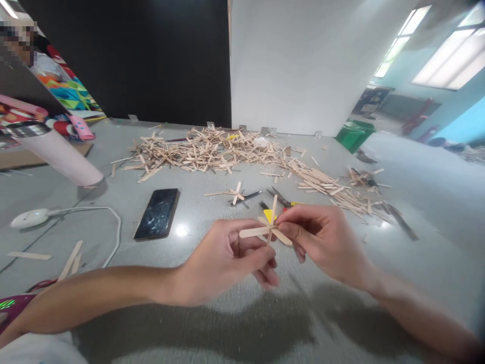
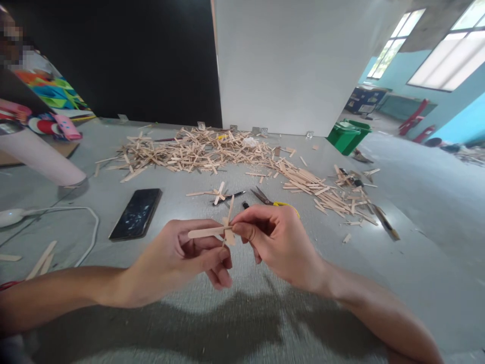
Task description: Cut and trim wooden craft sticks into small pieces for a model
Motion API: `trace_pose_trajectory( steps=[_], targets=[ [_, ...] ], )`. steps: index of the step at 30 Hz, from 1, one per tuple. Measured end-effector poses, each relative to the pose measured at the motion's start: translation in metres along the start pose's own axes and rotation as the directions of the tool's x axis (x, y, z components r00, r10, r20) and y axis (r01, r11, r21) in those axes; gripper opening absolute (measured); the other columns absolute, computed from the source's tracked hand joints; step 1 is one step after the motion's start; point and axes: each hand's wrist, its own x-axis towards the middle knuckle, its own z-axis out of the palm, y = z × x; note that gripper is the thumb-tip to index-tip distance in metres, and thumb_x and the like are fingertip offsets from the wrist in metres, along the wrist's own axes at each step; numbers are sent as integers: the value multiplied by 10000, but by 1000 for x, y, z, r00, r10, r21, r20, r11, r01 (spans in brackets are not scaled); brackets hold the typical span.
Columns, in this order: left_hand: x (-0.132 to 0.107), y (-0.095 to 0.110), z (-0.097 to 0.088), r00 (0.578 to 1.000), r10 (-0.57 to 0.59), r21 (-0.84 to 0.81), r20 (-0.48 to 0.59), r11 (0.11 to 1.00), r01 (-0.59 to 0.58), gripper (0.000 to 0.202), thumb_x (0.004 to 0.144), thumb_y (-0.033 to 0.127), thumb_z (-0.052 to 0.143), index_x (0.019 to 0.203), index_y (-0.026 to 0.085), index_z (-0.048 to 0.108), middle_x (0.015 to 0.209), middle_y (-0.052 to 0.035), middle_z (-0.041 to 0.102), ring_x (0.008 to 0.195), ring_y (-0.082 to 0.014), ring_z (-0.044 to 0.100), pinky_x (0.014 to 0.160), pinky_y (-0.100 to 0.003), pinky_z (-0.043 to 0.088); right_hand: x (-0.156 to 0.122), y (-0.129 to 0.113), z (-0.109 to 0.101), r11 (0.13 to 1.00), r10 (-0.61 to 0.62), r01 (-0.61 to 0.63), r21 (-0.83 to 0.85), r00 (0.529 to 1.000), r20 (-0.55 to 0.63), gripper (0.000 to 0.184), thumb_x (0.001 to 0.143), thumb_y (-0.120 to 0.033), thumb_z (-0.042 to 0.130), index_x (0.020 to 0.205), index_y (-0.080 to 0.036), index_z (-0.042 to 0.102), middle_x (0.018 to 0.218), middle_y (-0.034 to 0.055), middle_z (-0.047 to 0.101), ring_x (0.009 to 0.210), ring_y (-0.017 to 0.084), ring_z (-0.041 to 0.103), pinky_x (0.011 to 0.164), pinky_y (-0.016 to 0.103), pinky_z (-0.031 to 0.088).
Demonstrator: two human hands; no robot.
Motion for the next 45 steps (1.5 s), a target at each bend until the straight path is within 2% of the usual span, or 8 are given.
trace_pose_trajectory(
  steps=[5,12,28,32,35,38,41,45],
  targets=[
    [-5,2,3,1000,10,44,16,999,-11,111,1014,170,660,1108,153,716,795,-9,749,695,-149,797,666,-206,659,-2,3,0,990,-119,117,-77,993,-14,140,990,-287,729,938,-186,810,671,2,698,455,78,578,430,181,475],
    [-4,1,-1,988,141,205,-64,971,-125,138,1017,247,675,1009,126,742,849,-38,746,724,-163,799,691,-221,664,-2,-3,1,994,-9,1,106,998,66,170,1003,-331,726,956,-178,783,660,-15,662,452,72,556,422,176,547],
    [7,13,-13,987,24,29,157,999,-29,404,1054,435,635,825,107,689,695,-27,652,589,-117,699,567,-191,584,0,4,9,958,31,-55,281,995,92,234,1009,-380,725,945,-155,714,653,-27,660,422,55,570,397,135,511],
    [5,9,-8,992,39,1,118,999,-40,323,1049,408,637,919,121,711,830,-55,688,721,-181,765,607,-255,630,-2,7,12,953,28,-56,297,995,97,251,1016,-404,713,948,-163,704,641,-17,675,440,71,587,403,147,515],
    [3,6,-6,995,95,130,-18,987,-92,262,1030,392,658,994,138,710,769,-30,684,591,-143,702,522,-223,567,-2,9,16,953,22,-35,300,999,46,255,1003,-415,728,931,-170,711,630,-24,663,431,73,569,392,155,504],
    [2,2,-7,951,278,439,-131,877,-196,211,1040,326,630,966,155,730,689,-5,660,570,-111,620,535,-194,498,0,12,18,960,-4,12,279,1000,-28,264,994,-432,734,935,-175,727,663,-3,691,424,81,563,382,178,493],
    [3,-4,-10,888,449,724,-99,645,-245,217,1052,277,584,932,174,732,660,8,633,581,-106,554,553,-197,436,2,17,18,965,-26,41,259,998,-59,278,992,-444,736,925,-174,712,674,16,713,411,81,550,380,185,458],
    [6,-10,-11,853,521,831,-43,492,-258,191,1048,226,553,968,180,720,669,25,624,561,-94,518,577,-207,410,6,25,20,968,2,15,250,998,-66,318,1013,-478,702,909,-180,662,618,-19,659,358,41,423,351,161,321]
  ],
)
